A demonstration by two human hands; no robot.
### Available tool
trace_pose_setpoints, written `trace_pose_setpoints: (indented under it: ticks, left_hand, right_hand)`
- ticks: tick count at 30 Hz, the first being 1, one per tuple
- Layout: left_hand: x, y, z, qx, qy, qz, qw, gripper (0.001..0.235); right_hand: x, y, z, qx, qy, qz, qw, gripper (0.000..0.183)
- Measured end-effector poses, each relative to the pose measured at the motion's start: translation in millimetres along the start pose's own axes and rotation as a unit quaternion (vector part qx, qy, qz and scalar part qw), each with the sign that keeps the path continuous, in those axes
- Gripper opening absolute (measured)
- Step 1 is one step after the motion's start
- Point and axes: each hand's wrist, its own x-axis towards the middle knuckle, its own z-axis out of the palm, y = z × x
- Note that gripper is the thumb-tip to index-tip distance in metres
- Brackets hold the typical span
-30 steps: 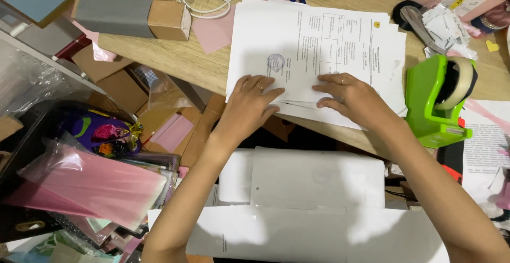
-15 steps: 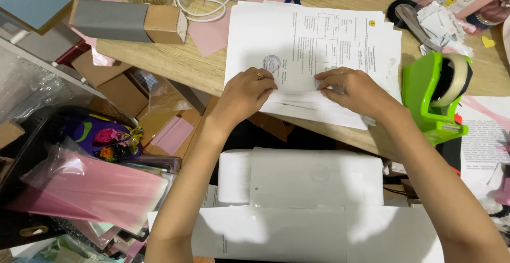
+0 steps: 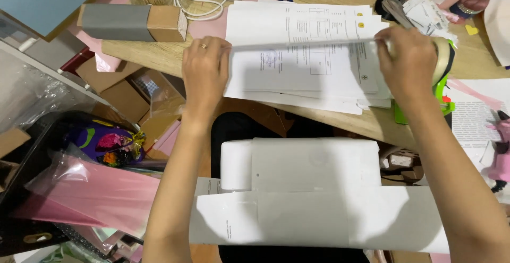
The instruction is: The person tapes a white sheet of paper to a printed document using clear tape from a green dispenser. They smooth the paper, apply tape along the edges, and later place another sheet on top.
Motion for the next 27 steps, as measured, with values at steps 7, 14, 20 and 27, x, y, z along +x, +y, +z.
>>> trace_pose_setpoints:
  ticks: [7, 14, 20, 27]
  left_hand:
    - [5, 49, -97, -0.267, 0.133, 0.012, 0.955, 0.011]
    - [-41, 87, -186, -0.337, 0.179, -0.045, 0.923, 0.015]
    - [-82, 83, -161, -0.331, 0.111, -0.157, 0.924, 0.011]
    - [-141, 42, -89, -0.308, -0.066, -0.341, 0.886, 0.019]
  right_hand:
    - [-2, -12, -101, 0.355, 0.105, 0.101, 0.924, 0.018]
    - [-64, 16, -148, 0.357, 0.027, 0.194, 0.913, 0.027]
    - [-75, -69, -147, 0.579, 0.121, 0.178, 0.786, 0.056]
    - [-126, -104, -83, 0.526, -0.061, 0.385, 0.756, 0.046]
